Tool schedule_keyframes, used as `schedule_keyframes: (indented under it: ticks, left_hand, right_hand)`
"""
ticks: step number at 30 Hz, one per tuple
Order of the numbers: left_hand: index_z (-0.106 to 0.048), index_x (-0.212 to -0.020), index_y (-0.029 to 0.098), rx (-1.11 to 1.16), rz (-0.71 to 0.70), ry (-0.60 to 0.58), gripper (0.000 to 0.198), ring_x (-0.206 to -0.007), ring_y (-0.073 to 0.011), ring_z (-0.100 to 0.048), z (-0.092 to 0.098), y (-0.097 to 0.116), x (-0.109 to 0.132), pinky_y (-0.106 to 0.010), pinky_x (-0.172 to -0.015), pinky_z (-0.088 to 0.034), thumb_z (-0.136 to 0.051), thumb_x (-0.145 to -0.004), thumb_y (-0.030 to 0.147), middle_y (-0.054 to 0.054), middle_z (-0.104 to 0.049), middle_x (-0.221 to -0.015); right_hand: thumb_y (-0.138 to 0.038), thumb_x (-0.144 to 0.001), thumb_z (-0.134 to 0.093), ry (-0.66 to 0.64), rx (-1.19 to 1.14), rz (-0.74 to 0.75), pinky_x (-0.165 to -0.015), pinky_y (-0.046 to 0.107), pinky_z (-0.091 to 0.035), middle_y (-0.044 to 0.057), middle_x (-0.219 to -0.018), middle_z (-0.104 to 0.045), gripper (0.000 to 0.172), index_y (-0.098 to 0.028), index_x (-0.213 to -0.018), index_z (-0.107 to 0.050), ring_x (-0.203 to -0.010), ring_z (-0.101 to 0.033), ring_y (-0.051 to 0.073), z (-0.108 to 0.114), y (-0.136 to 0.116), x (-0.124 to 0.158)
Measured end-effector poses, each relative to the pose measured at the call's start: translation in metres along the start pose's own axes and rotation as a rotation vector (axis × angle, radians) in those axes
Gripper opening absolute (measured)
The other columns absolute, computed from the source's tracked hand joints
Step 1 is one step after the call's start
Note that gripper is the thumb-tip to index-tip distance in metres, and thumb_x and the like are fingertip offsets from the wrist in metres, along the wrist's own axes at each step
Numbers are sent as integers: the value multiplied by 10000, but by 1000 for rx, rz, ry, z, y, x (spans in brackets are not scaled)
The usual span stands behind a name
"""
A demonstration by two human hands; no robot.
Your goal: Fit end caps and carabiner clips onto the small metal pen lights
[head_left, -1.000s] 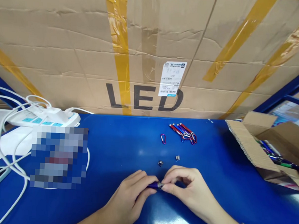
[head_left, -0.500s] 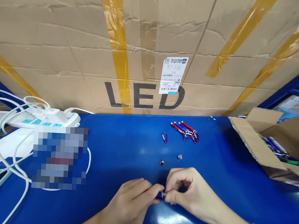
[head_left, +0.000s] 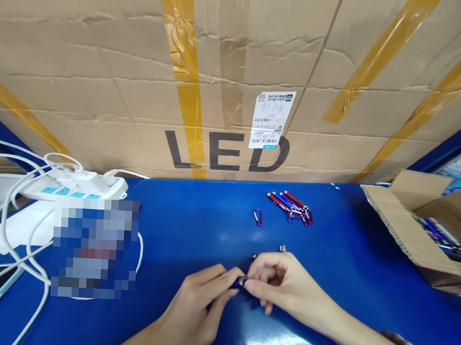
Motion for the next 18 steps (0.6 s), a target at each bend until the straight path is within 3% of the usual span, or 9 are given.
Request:
schedule_keyframes:
  ticks: [3,5,7,9,14,18]
  left_hand:
    - [-594,-883,144,64,94,-22,193,-567,-106,-474,0,-9,-2,-187,-519,-391,-406,-916,118,-10,-520,-679]
    - [-590,-848,153,82,124,-45,196,-557,-103,-453,-2,-12,-3,-190,-509,-364,-407,-916,128,9,-490,-647]
    - [-581,-818,160,92,143,-94,204,-557,-105,-443,-6,-12,-3,-199,-510,-345,-405,-918,138,18,-470,-631]
    - [-577,-817,167,108,135,-139,209,-564,-108,-448,-8,-10,-3,-206,-517,-343,-399,-923,147,17,-470,-636]
    - [-582,-825,172,112,50,-152,213,-545,-113,-466,-8,0,-3,-203,-499,-359,-395,-920,139,15,-481,-617]
    - [-572,-929,181,67,44,-138,166,-593,-111,-543,-10,0,1,-179,-556,-426,-418,-906,122,4,-585,-689]
  right_hand:
    - [-309,-688,-757,155,373,485,-497,165,-500,6,-714,-626,275,-163,-904,-670,-546,-565,76,9,-28,8]
    - [-203,-809,-649,127,622,809,-587,181,-512,38,-822,-657,140,-173,-942,-678,-664,-605,96,1,-42,22]
    - [-129,-894,-509,83,791,986,-599,195,-500,48,-834,-671,176,-162,-935,-677,-701,-609,105,-5,-46,34]
    - [-127,-929,-431,59,879,1016,-570,208,-486,50,-814,-675,239,-148,-912,-668,-684,-601,110,-7,-47,39]
    - [-153,-963,-342,-22,944,888,-620,240,-487,67,-850,-670,307,-131,-938,-647,-743,-603,132,-7,-45,41]
    - [-135,-951,-368,-22,930,872,-584,232,-465,58,-808,-658,286,-142,-899,-649,-698,-589,125,-8,-42,41]
Point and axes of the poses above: each hand's wrist, its own x-axis away from the middle knuckle, its own z-axis out of the back of the hand, y = z × x, the point moved 6 cm from there along -x, towards the middle knuckle
